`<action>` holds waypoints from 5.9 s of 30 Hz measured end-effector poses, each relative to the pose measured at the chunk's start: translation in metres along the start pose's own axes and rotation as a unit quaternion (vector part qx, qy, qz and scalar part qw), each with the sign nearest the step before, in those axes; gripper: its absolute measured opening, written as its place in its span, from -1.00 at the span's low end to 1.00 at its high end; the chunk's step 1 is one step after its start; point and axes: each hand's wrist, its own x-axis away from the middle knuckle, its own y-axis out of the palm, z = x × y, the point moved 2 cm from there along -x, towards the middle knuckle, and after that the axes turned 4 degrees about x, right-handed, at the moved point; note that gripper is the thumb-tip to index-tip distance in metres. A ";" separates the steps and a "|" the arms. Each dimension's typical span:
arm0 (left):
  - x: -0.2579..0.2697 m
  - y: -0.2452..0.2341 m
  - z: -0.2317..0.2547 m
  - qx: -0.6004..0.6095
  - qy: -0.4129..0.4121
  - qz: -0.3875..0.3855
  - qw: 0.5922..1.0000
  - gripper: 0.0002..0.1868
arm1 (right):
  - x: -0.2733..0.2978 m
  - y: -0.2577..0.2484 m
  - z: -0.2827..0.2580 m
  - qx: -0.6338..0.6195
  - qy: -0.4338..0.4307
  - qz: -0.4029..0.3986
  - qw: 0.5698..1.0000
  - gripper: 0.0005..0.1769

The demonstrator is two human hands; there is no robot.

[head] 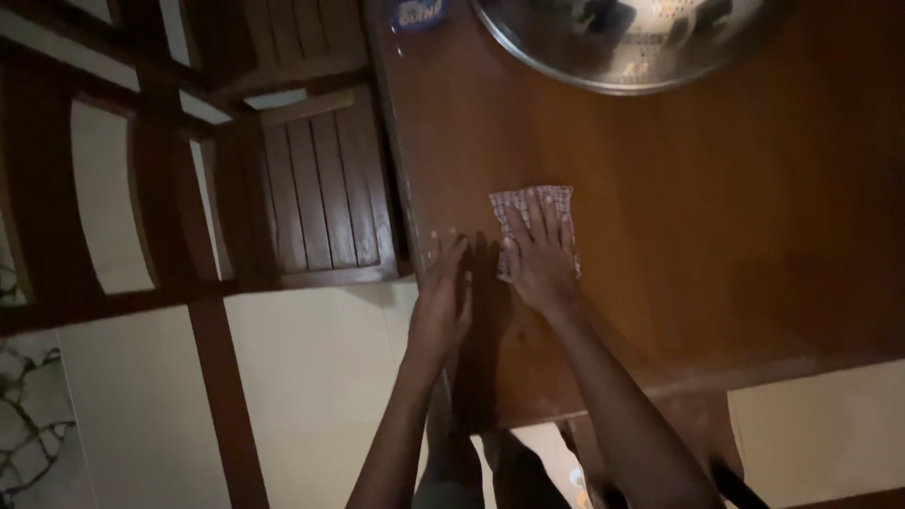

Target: Wiping a wooden dining table with a cloth.

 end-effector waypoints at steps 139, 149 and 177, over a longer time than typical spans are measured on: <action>0.013 -0.050 -0.035 -0.018 -0.035 0.029 0.999 -0.48 | -0.017 0.018 -0.053 -0.020 -0.034 -0.031 0.999 -0.32; 0.048 -0.053 -0.031 -0.012 -0.105 0.007 0.994 -0.47 | -0.016 0.015 -0.053 -0.020 -0.036 -0.033 0.999 -0.31; 0.127 -0.059 -0.010 0.004 -0.078 -0.030 0.997 -0.50 | 0.081 0.026 -0.055 0.041 -0.031 -0.057 0.997 -0.28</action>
